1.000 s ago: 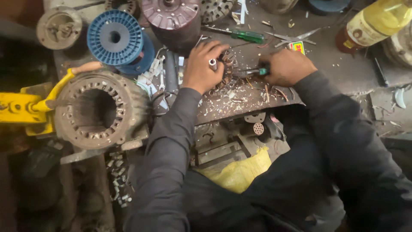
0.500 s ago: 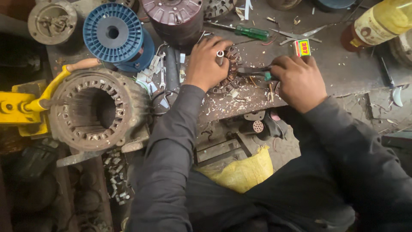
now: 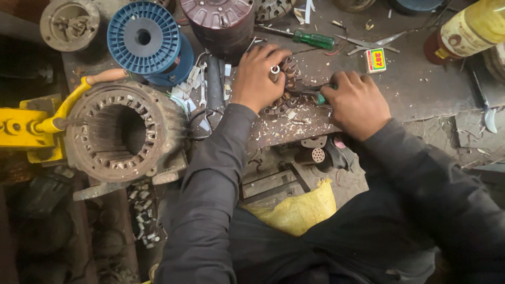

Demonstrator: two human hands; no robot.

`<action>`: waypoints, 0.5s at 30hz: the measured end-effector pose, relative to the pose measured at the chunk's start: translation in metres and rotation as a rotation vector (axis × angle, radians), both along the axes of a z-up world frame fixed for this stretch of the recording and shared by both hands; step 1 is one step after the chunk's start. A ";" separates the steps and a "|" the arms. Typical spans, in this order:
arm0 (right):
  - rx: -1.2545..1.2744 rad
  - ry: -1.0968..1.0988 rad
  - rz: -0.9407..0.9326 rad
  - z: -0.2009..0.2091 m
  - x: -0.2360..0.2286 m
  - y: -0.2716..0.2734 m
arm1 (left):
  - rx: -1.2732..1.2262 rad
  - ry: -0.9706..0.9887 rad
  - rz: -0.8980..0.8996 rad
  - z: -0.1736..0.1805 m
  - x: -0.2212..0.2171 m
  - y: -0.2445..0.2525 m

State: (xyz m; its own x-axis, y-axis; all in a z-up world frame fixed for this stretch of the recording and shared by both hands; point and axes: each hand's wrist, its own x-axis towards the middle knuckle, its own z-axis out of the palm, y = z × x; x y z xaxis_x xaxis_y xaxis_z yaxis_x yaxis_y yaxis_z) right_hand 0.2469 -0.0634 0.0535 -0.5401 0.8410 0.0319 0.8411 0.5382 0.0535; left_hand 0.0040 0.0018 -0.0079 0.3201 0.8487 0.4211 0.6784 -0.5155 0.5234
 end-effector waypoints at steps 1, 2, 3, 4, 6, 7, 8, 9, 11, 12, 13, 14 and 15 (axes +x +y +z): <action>0.004 0.007 0.032 0.000 0.003 0.005 | 0.002 0.010 -0.002 0.001 0.001 0.001; 0.007 0.015 0.065 -0.001 0.006 0.008 | 0.004 0.020 -0.004 0.002 0.002 0.001; 0.009 0.007 0.067 -0.002 0.009 0.009 | 0.006 0.030 -0.002 0.003 0.003 0.000; 0.011 -0.001 0.070 -0.004 0.010 0.009 | 0.015 0.055 0.002 0.004 0.005 0.001; 0.036 0.009 0.058 -0.011 0.009 0.006 | 0.030 0.109 0.022 0.005 0.009 0.000; 0.058 0.024 0.039 -0.016 0.006 0.000 | 0.052 0.135 0.034 0.005 0.012 -0.002; 0.081 0.040 0.021 -0.021 0.005 -0.004 | 0.073 0.160 0.045 0.005 0.016 -0.005; 0.039 0.063 0.031 -0.025 0.005 -0.004 | 0.096 0.187 0.053 0.005 0.018 -0.006; -0.042 0.106 0.042 -0.031 0.010 -0.004 | 0.068 0.180 0.004 0.005 0.016 -0.006; -0.049 0.104 0.059 -0.033 0.013 -0.001 | 0.057 0.175 -0.025 0.006 0.014 -0.006; -0.052 0.103 0.079 -0.033 0.016 0.004 | 0.058 0.154 -0.017 0.007 0.012 -0.004; -0.056 0.100 0.099 -0.032 0.019 0.009 | 0.058 0.133 -0.009 0.008 0.010 -0.003; -0.039 0.071 0.052 -0.032 0.019 0.011 | 0.055 0.114 0.001 0.007 0.007 -0.003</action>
State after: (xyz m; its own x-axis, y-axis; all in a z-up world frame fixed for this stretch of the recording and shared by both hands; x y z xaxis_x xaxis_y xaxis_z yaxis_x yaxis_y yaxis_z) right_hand 0.2659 -0.0525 0.0217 -0.5807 0.8132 0.0395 0.8129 0.5818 -0.0273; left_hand 0.0112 -0.0016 -0.0005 0.3676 0.8257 0.4280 0.7324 -0.5406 0.4139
